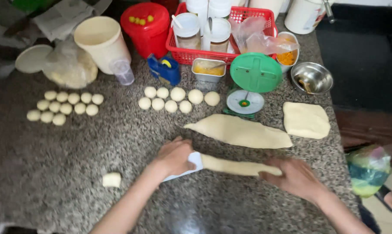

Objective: Dividing dough into small pieces, weighing them on a scale, and rolling them into balls on a granite countertop.

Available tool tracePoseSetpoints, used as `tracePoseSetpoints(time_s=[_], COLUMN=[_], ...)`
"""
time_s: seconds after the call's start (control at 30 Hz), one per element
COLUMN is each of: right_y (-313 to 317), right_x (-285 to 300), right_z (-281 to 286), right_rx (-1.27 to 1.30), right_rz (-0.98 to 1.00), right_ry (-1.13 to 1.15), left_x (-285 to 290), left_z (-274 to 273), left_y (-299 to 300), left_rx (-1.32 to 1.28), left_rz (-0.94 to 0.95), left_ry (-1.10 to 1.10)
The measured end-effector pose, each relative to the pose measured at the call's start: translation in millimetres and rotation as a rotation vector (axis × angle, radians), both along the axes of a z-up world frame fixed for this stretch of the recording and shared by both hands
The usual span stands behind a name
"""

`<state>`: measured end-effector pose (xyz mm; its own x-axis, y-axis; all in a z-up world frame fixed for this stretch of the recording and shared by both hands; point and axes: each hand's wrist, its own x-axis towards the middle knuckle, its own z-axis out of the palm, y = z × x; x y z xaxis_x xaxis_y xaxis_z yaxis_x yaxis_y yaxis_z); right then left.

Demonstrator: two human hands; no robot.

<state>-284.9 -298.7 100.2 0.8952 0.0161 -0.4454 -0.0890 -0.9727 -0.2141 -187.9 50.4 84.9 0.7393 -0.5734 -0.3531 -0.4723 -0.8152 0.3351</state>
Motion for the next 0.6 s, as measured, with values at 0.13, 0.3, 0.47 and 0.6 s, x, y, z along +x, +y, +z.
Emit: tracePoseSetpoints(time_s=[0.13,0.3,0.47,0.6], right_y=[-44.4,-61.6,22.7,99.1], right_x=[-53.0,-78.5,-53.1,-40.5], right_z=[-34.9,-110.1,-120.9,-120.7], right_rx=[0.207,0.013,0.134,0.397], right_rz=[0.112,0.307,0.403,0.491], right_ry=[-0.038,0.012,-0.087,-0.251], left_x=[-56.1,-114.7,-162.7,-192.3], left_z=[22.9,-32.4,-121.1,-114.5], left_y=[2.4,26.3,75.7,74.2], left_rx=[-0.011,-0.202,-0.610,-0.560], left_rz=[0.214,0.690,1.192,1.163], left_ry=[0.256,0.391,0.222,-0.043])
